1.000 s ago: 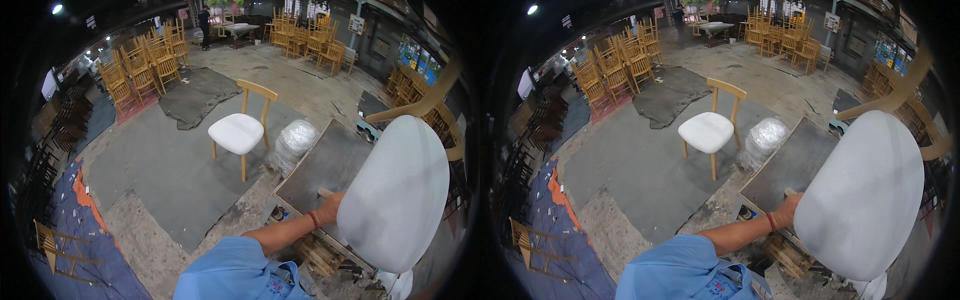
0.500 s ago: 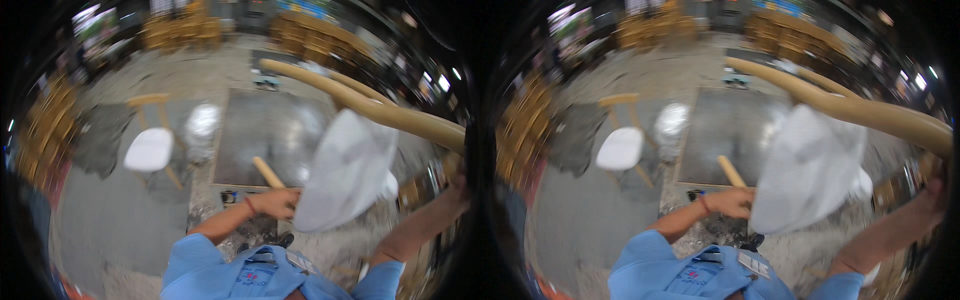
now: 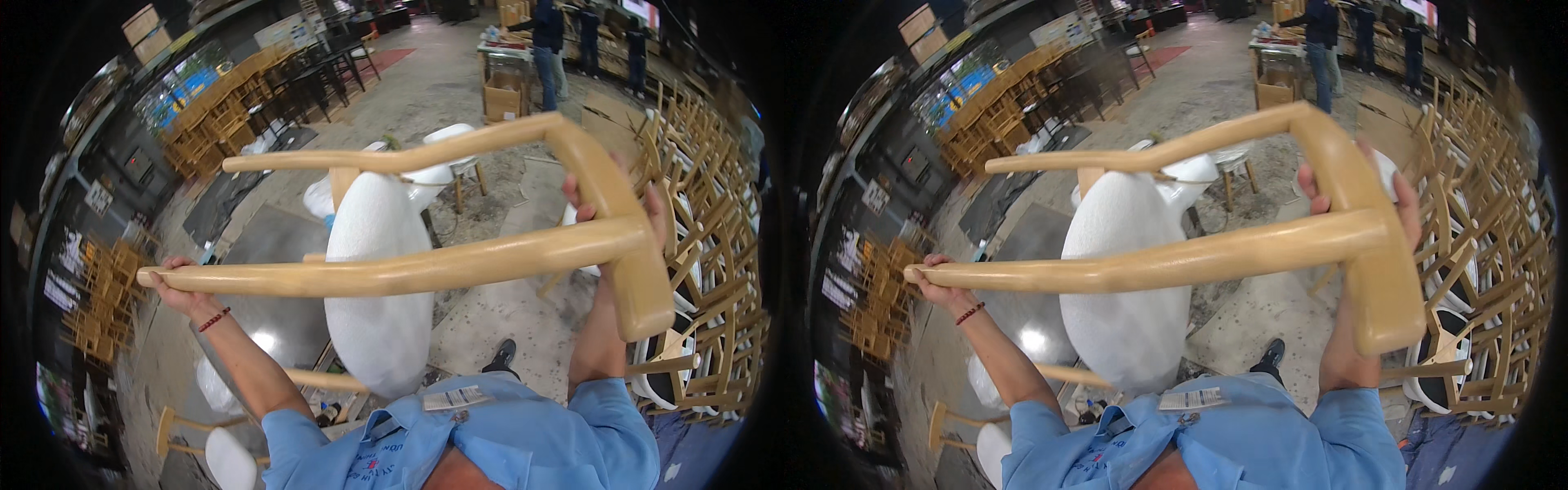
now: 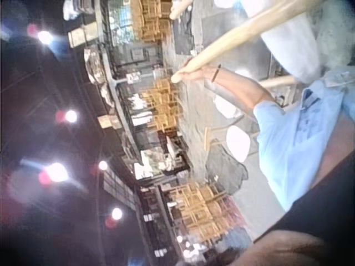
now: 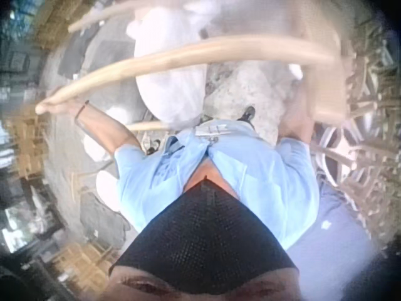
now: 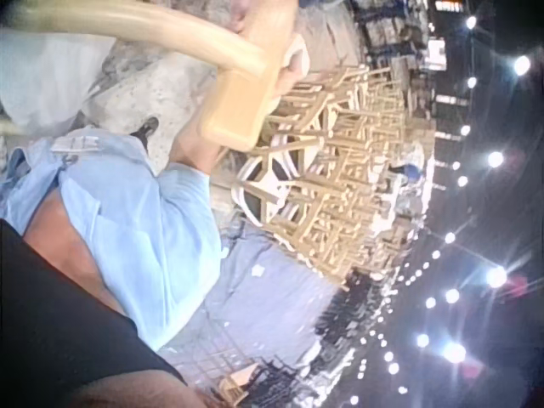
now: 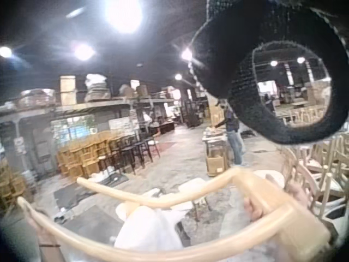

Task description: The person assembles a wooden chair by attaching legs to the seat frame using a wooden mallet. They then flip the chair upright, place it on a metal table, and use a power sander to smooth the leg ends. The person handles the chair, mallet, and sander throughout the process.

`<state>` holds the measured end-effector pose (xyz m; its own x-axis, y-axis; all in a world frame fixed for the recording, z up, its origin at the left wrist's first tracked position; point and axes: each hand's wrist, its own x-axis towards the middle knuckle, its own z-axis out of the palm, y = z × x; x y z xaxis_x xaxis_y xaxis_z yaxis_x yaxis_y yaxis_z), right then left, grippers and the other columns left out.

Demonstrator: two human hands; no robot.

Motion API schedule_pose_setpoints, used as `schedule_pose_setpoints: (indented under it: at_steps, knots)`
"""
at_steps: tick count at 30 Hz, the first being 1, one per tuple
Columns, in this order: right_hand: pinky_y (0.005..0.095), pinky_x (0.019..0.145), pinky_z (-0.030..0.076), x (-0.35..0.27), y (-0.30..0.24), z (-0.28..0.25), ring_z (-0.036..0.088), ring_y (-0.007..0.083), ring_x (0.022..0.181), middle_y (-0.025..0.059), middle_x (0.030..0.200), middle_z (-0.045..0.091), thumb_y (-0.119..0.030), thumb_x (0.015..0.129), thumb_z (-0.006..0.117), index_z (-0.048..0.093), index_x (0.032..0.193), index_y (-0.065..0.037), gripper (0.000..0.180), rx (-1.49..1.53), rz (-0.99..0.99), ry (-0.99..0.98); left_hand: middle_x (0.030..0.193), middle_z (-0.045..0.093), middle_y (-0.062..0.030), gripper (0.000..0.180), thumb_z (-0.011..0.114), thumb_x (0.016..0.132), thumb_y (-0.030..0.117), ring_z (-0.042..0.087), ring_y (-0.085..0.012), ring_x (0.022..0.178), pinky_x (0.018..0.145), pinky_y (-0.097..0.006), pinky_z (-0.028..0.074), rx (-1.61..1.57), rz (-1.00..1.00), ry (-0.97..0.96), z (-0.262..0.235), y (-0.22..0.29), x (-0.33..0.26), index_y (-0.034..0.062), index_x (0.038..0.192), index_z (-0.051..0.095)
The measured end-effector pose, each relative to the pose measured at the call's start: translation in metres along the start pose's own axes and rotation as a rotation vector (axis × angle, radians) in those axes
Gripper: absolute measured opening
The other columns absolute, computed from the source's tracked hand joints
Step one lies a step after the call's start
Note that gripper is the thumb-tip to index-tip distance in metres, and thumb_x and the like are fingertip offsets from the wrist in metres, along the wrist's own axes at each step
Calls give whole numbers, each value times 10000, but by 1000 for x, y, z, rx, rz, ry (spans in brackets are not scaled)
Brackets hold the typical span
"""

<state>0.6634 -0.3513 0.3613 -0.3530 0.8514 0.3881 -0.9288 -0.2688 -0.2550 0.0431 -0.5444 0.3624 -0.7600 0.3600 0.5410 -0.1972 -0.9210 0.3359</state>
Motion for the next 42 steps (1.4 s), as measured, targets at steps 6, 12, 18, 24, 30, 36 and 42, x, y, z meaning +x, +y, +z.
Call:
schedule_pose_setpoints:
  at_steps: [6, 12, 18, 24, 30, 36, 42]
  knots:
    - [542, 844, 551, -3, -87, -171, 569, 492, 1107, 303, 1399, 428, -343, 891, 440, 317, 1487, -89, 660, -150, 15, 345, 771, 495, -52, 191, 580, 962, 167, 534, -152, 699, 646, -298, 522, 116, -150, -136, 164, -161, 18, 33, 952, 445]
    - [415, 753, 590, -85, -139, -278, 666, 304, 961, 211, 1207, 603, -283, 898, 468, 416, 1415, -2, 591, -239, 110, 555, 754, 536, -57, 173, 634, 922, 124, 559, -159, 662, 586, -308, 528, 299, -403, -297, 334, -306, -8, 40, 947, 485]
    - [323, 619, 550, -92, -145, -323, 648, 191, 765, 119, 1017, 650, -386, 972, 461, 469, 1378, -35, 537, -619, 506, 844, 827, 603, -86, 210, 666, 900, 160, 613, -177, 709, 593, -298, 540, 300, -431, -718, 463, -423, -56, -17, 968, 577]
    - [310, 557, 506, -15, -115, -383, 591, 171, 652, 73, 848, 611, -486, 992, 427, 568, 1197, -71, 484, -711, 391, 970, 749, 603, -74, 226, 685, 897, 164, 628, -154, 596, 533, -293, 570, 250, -359, -872, 520, -528, -62, 14, 984, 540]
    - [331, 618, 502, 129, -58, -472, 572, 165, 728, 75, 896, 588, -464, 997, 422, 549, 1200, -55, 474, -692, 224, 986, 719, 600, -84, 128, 661, 825, 59, 627, -174, 585, 543, -318, 559, 191, -579, -839, 504, -681, 31, -14, 866, 564]
    - [334, 615, 532, 290, -21, -562, 616, 194, 743, 59, 916, 610, -466, 932, 582, 571, 1259, -63, 520, -1309, 701, 870, 596, 572, -85, 128, 651, 780, 48, 573, -196, 502, 491, -328, 492, 358, -752, -830, 422, -887, 140, 0, 675, 597]
    - [301, 600, 526, 309, -36, -616, 637, 182, 756, 74, 1000, 655, -323, 918, 623, 598, 1245, -48, 428, -1066, 881, 1171, 723, 640, -98, 150, 707, 767, 114, 626, -174, 652, 581, -323, 518, 611, -700, -739, 256, -1068, 192, -16, 790, 635]
